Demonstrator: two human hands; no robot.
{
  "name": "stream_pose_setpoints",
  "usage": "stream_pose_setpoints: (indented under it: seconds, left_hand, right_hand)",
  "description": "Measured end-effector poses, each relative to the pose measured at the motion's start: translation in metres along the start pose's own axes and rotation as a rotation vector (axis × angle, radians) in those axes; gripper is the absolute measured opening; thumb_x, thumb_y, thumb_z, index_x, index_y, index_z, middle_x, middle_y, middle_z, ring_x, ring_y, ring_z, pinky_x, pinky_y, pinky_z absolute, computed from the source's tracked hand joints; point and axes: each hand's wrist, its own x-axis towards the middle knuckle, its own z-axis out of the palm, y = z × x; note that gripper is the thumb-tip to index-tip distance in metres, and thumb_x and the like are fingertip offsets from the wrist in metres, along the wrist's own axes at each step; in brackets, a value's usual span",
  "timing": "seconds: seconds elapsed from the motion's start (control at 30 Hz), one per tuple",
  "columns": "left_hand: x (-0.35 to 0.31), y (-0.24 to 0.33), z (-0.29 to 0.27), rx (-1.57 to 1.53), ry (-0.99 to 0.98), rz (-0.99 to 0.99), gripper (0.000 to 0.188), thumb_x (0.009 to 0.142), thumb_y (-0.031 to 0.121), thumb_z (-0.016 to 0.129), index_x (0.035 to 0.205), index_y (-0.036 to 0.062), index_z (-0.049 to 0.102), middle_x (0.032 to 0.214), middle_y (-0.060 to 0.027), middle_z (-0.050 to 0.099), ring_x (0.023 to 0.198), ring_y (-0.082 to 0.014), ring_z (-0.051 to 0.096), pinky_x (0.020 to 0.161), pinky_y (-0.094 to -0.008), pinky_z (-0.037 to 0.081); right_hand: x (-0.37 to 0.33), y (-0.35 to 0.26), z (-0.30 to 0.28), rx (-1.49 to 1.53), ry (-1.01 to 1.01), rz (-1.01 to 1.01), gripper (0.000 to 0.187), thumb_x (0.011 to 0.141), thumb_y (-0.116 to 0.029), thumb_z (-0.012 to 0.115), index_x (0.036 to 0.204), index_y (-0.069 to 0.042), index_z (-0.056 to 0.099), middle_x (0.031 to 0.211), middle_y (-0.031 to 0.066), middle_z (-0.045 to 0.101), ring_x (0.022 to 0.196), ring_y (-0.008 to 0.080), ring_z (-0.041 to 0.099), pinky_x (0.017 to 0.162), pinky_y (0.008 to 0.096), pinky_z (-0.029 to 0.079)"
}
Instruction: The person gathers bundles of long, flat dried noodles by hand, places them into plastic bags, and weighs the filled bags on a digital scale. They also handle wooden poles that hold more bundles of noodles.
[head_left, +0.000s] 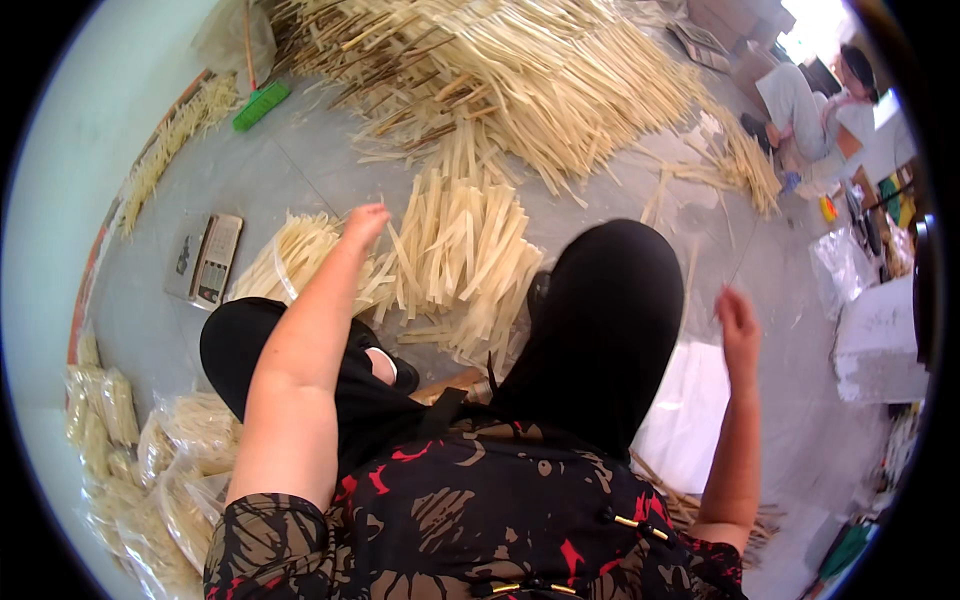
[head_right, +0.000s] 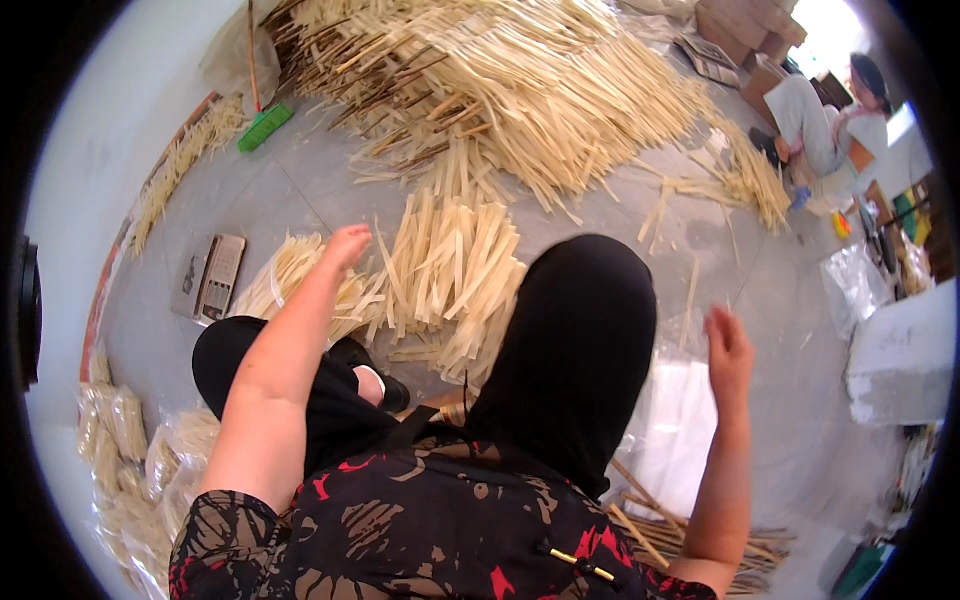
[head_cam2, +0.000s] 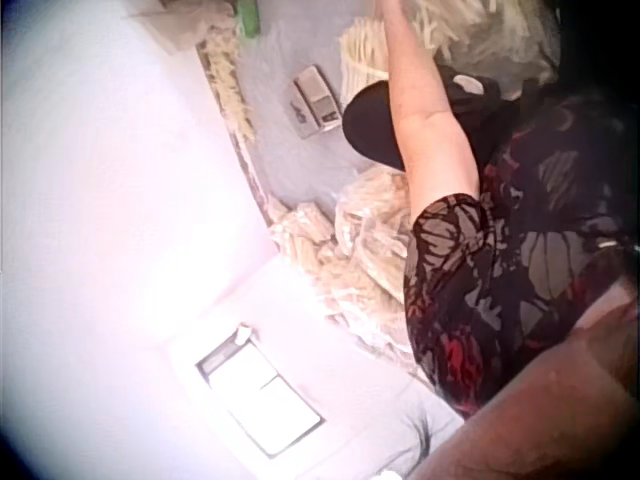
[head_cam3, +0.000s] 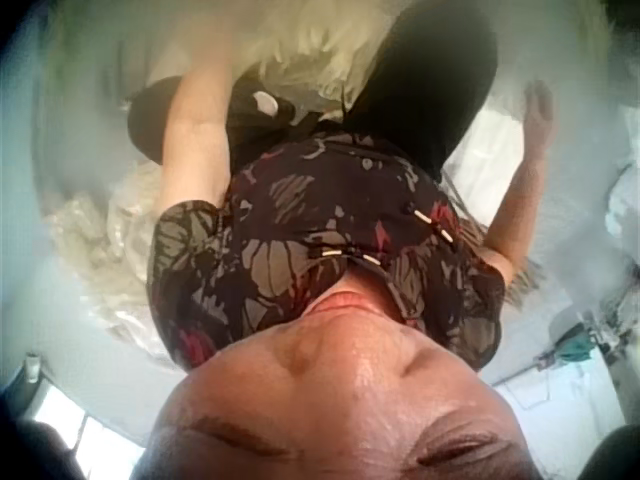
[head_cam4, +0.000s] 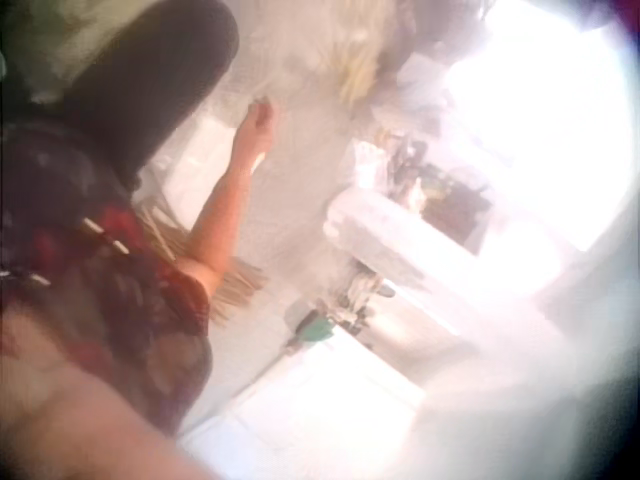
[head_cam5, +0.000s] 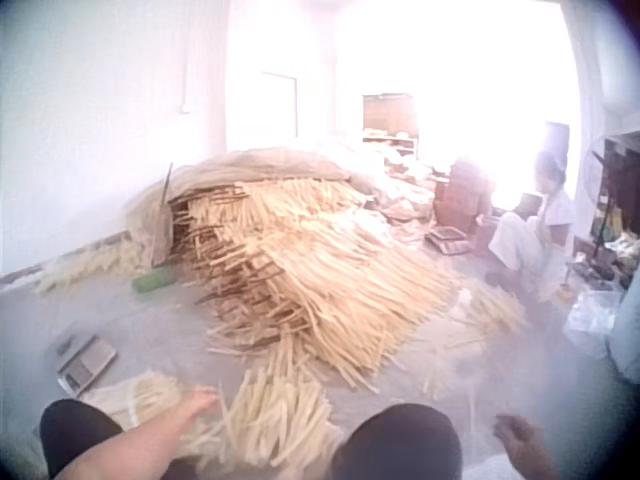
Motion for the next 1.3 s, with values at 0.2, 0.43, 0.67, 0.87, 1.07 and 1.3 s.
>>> stream_pose_setpoints:
  seconds: [0.2, 0.43, 0.67, 0.87, 1.07, 1.3]
  left_hand:
    - [0.01, -0.088, 0.028, 0.027, 0.145, -0.223, 0.055, 0.078, 0.012, 0.064, 0.13, -0.0026, 0.052, 0.124, -0.017, 0.059, 0.115, -0.0273, 0.055, 0.094, -0.0358, 0.043]
    - [0.078, -0.111, 0.083, 0.089, 0.149, -0.312, 0.067, 0.076, 0.016, 0.061, 0.136, -0.0063, 0.04, 0.138, -0.0256, 0.045, 0.131, -0.0353, 0.041, 0.109, -0.038, 0.033]
    - [0.081, -0.107, 0.1, 0.186, 0.138, -0.399, 0.095, 0.072, 0.036, 0.071, 0.143, -0.0053, 0.022, 0.144, -0.0278, 0.032, 0.135, -0.039, 0.033, 0.111, -0.0388, 0.03]
    - [0.064, -0.105, 0.144, -0.152, -0.171, -0.341, 0.102, 0.066, 0.04, 0.08, 0.145, 0.0042, 0.026, 0.135, -0.0215, 0.049, 0.125, -0.0344, 0.048, 0.104, -0.0404, 0.04]
    - [0.037, -0.093, 0.132, -0.427, -0.462, -0.543, 0.077, 0.071, 0.032, 0.077, 0.135, 0.0054, 0.044, 0.125, -0.0132, 0.058, 0.112, -0.0245, 0.057, 0.095, -0.0361, 0.045]
    - [0.002, -0.084, 0.097, -0.743, 0.013, -0.327, 0.055, 0.071, 0.026, 0.077, 0.118, 0.0029, 0.06, 0.109, -0.0099, 0.065, 0.101, -0.0208, 0.062, 0.087, -0.0327, 0.048]
  right_hand:
    - [0.12, -0.251, 0.15, 0.399, -0.476, -0.214, 0.026, 0.093, -0.007, 0.056, 0.117, 0.0, 0.062, 0.106, 0.0076, 0.066, 0.098, 0.0128, 0.06, 0.088, 0.0258, 0.047]
    - [0.126, -0.178, 0.461, 0.132, -0.906, 0.286, 0.045, 0.081, -0.01, 0.056, 0.126, -0.004, 0.058, 0.118, 0.0102, 0.064, 0.108, 0.0218, 0.058, 0.093, 0.032, 0.044]
    - [0.051, -0.059, 0.583, 0.375, -0.752, 0.829, 0.04, 0.082, -0.017, 0.061, 0.117, 0.002, 0.057, 0.107, 0.0143, 0.061, 0.098, 0.0249, 0.057, 0.083, 0.0359, 0.046]
    - [0.095, 0.0, 0.564, 0.141, -0.866, 0.89, 0.048, 0.088, -0.034, 0.061, 0.122, 0.0, 0.055, 0.11, 0.0122, 0.06, 0.095, 0.0222, 0.057, 0.081, 0.0342, 0.046]
    - [0.079, -0.015, 0.573, -0.178, -0.927, 0.545, 0.064, 0.091, -0.055, 0.05, 0.119, 0.002, 0.058, 0.113, 0.0171, 0.061, 0.103, 0.0281, 0.058, 0.088, 0.038, 0.045]
    - [0.058, -0.092, 0.556, 0.086, -0.912, 0.159, 0.063, 0.093, -0.055, 0.046, 0.116, 0.001, 0.061, 0.116, 0.0214, 0.061, 0.108, 0.0284, 0.056, 0.095, 0.0352, 0.041]
